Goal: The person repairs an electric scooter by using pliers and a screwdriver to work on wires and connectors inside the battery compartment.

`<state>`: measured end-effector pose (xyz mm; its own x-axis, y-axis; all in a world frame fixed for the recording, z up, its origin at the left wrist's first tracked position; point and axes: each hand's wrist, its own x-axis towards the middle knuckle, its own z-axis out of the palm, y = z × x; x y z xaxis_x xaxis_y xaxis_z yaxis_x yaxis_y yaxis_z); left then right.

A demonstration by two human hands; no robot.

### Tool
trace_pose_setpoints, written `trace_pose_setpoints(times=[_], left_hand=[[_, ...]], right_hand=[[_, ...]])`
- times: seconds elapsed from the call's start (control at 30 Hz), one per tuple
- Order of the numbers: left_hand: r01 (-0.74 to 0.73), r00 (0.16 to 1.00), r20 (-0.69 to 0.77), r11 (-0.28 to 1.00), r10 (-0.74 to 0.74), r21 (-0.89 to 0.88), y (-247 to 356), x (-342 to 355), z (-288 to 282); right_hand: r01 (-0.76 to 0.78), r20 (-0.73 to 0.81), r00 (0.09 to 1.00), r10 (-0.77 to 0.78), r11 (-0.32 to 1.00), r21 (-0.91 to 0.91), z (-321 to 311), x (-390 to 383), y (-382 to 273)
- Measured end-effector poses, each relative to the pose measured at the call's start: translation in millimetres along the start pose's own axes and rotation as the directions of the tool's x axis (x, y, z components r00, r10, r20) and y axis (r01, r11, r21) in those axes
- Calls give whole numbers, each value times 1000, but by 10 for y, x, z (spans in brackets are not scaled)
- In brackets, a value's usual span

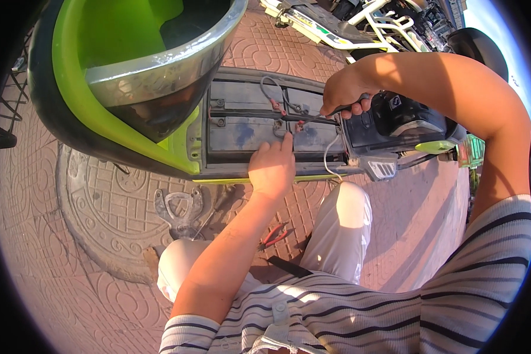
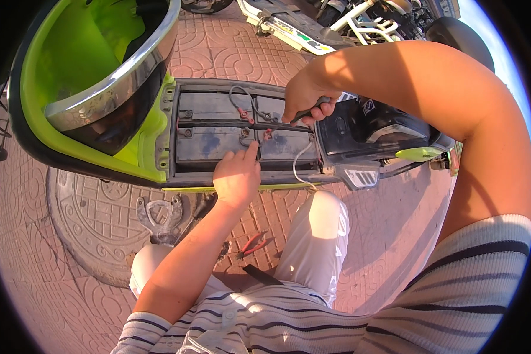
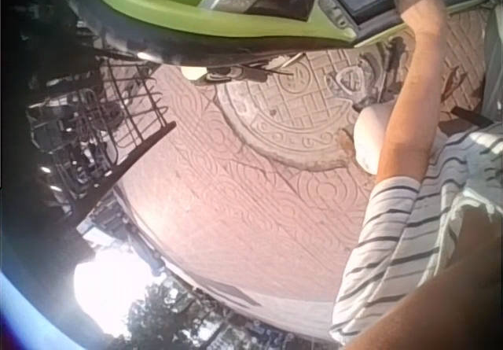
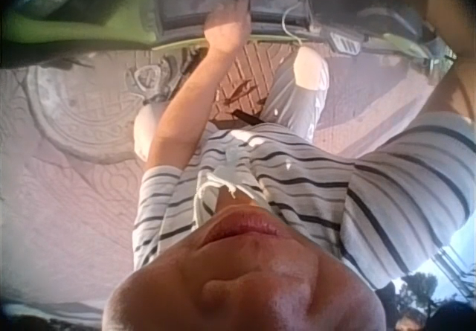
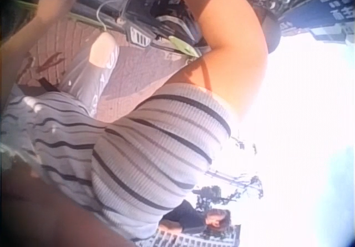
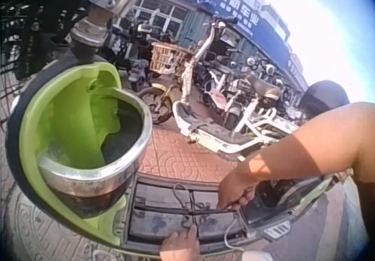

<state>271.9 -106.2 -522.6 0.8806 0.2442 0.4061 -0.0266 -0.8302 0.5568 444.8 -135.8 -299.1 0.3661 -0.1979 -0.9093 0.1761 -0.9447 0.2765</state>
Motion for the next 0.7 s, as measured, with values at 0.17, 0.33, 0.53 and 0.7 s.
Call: trace_pose_setpoints(times=[0.17,0.33,0.53,0.7], left_hand=[[16,999,44,1000,-15,-23,32,-4,-48],[43,994,106,997,-37,-58,44,-4,-109],[67,991,123,997,-61,-45,71,-7,-131],[52,989,138,998,-47,-33,65,20,-123]], right_hand=[[29,-139,987,-84,933,-360,90,-27,-52],[-57,-284,946,-155,784,-619,235,-94,-63],[-59,-200,740,-642,234,-970,291,-80,12],[-154,-100,747,-657,-25,-988,301,-136,-264]])
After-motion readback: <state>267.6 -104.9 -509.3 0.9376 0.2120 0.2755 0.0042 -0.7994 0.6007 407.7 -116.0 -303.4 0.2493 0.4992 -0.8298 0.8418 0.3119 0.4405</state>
